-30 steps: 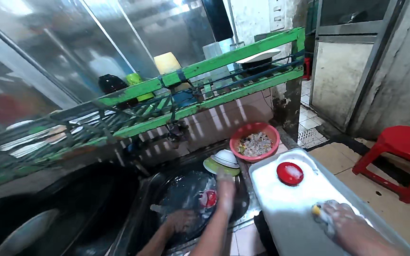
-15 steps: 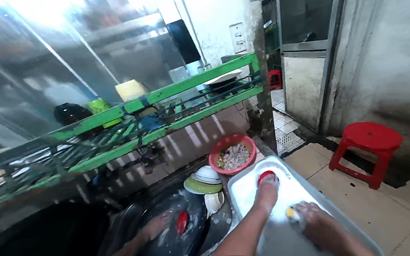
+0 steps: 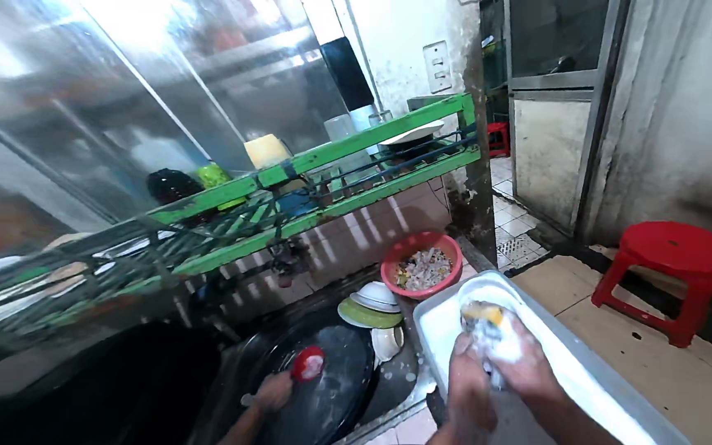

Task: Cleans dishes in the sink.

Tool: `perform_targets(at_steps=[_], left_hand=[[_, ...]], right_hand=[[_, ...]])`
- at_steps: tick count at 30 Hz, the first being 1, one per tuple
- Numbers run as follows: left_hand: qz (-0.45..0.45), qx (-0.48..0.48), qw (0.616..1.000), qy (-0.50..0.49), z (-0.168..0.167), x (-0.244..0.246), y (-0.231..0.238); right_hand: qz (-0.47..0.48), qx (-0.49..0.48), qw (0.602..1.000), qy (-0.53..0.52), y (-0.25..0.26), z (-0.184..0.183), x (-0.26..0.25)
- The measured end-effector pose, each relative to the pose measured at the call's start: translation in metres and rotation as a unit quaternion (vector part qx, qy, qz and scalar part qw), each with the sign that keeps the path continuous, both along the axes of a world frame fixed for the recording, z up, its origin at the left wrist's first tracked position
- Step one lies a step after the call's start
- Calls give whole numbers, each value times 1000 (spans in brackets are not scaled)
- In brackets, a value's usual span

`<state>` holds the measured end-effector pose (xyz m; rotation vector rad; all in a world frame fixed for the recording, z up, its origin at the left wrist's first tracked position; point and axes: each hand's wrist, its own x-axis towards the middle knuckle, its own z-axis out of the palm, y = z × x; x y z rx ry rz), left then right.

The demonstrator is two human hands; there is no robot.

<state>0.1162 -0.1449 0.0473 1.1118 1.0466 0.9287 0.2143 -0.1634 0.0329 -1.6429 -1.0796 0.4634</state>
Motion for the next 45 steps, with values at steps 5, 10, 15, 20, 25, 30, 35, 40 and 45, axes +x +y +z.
perform_targets(at_steps=[5,10,15,20,25,30,35,40,45], left_hand=[[20,23,1000,5,5,-13,0],[35,81,991,103,17,-32,23],[-91,104,989,-51,0,-33,13],[-86,-187,952,-229,-9,-24,42],[-50,-88,980,-170,-11,-5,45],[-37,-150,963,-222,-11,-1,37],[17,-85,990,-109,1,1,37],[-35,-80,984,-156,-22,-13,46],[39,-149,965,-213,-13,-7,43]], right_hand=[[29,-104,993,44,20,13,11],[53,64,996,-42,8,-11,-31],[-27,-69,984,161,19,28,36],[38,-92,981,164,8,40,24],[107,-64,992,-11,-7,-4,-19],[116,-42,982,-144,-14,-5,-12],[180,-99,931,-301,-8,-13,15],[178,-3,956,-234,-11,6,-13],[197,-63,926,-315,5,-16,7]])
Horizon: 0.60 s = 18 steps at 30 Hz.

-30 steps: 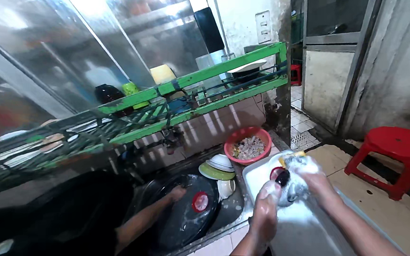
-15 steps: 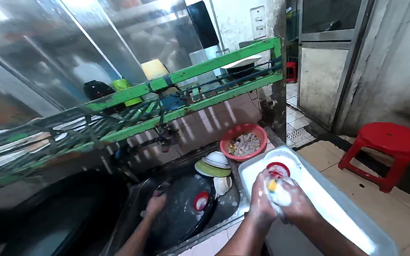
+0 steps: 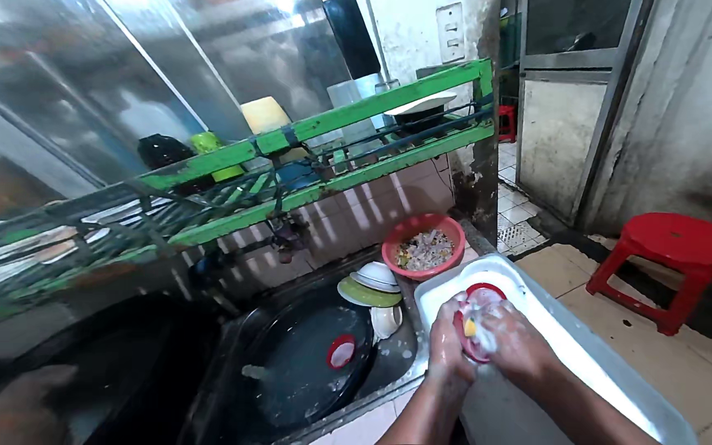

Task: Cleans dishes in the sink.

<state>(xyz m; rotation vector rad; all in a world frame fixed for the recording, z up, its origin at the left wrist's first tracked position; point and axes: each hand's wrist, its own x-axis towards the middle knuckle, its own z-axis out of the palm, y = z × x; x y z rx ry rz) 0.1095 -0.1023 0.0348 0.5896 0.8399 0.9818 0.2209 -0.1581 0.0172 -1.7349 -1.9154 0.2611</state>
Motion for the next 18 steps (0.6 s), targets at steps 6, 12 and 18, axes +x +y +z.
perform_targets(at_steps=[6,12,18], left_hand=[[-32,33,998,38,1,-13,7],[-61,29,998,14,-3,-21,20],[-66,5,998,9,6,-33,25]], right_hand=[[18,-6,1000,18,0,1,8],[24,201,975,88,5,-4,-32],[61,85,994,-22,13,1,7]])
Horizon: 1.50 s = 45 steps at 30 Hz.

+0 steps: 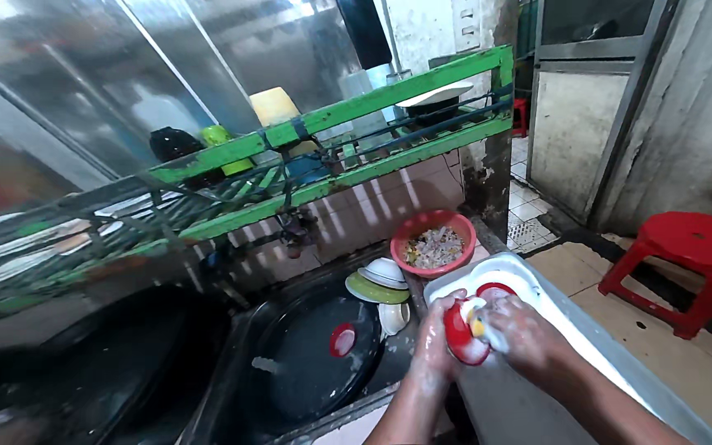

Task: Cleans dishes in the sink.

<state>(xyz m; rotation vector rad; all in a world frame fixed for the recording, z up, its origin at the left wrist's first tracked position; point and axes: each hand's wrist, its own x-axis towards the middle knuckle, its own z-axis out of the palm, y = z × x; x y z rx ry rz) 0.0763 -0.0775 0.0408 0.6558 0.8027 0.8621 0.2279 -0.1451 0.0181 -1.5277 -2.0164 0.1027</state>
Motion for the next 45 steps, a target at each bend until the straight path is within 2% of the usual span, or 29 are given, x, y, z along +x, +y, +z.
perform_targets(at_steps=[3,4,6,8,10,12,13,15,18,21,23,25,26,27,28,29,31,32,33,34,35,36,37,38,40,42,43,44,45], left_hand=[[-41,54,998,1,-11,-1,-2],[-29,46,998,-10,-9,-4,2],[24,22,999,-8,3,-20,13],[72,105,988,86,1,-56,33],[130,211,924,291,-11,-104,64],[138,233,829,489,-22,-143,87],[127,238,795,543,-24,-149,93],[83,267,770,574,-14,-123,88],[-60,404,742,531,-21,-28,69],[-250,517,666,476,-44,61,42],[-325,499,596,539,-56,92,30],[-342,471,563,586,-69,96,22],[-339,466,565,590,-71,94,20],[-327,460,586,582,-70,91,19],[-303,443,632,559,-65,89,20],[-267,408,705,515,-59,84,21],[-142,288,881,349,-52,76,16],[-94,215,936,262,-45,74,9],[-58,150,969,185,-36,71,-3],[-31,100,986,131,-27,70,-17],[-20,77,991,103,-19,69,-34],[-24,98,988,121,-12,66,-52],[-30,162,970,181,-6,62,-68],[-40,230,943,238,-3,56,-77],[-72,319,887,327,3,43,-82],[-42,364,860,355,0,35,-80],[-17,344,873,347,-1,33,-75],[-10,343,862,373,0,28,-67],[-23,386,808,445,3,21,-58]], right_hand=[[-7,123,992,27,9,-2,-32],[8,132,990,45,7,-3,-44],[43,96,994,41,-3,-7,-52],[96,-41,995,6,-25,-2,-38],[93,-142,985,-24,-51,-4,-12],[17,-225,974,9,-71,-7,16],[-28,-256,965,41,-77,-7,28],[-86,-271,958,25,-80,-10,45],[-109,-315,942,-28,-79,-18,52],[-117,-412,903,-10,-76,-23,49],[-123,-448,885,13,-76,-29,50],[-120,-444,887,31,-77,-34,53],[-116,-437,892,29,-76,-36,54],[-110,-423,899,23,-76,-38,56],[-104,-401,910,22,-75,-40,57],[-104,-370,923,32,-74,-41,59],[-151,-306,935,95,-73,-28,60],[-193,-252,936,151,-72,-21,57],[-234,-186,932,207,-69,-17,52],[-259,-100,928,248,-65,-16,43],[-257,-14,928,271,-60,-18,31],[-235,34,930,281,-54,-19,21],[-215,41,933,284,-48,-17,15],[-217,-3,930,297,-43,-8,14],[-249,-148,893,345,-23,16,29],[-258,-193,878,355,-8,24,29],[-249,-165,893,337,-8,23,17],[-229,-110,916,310,-11,16,-1],[-197,-33,941,274,-15,7,-19]])
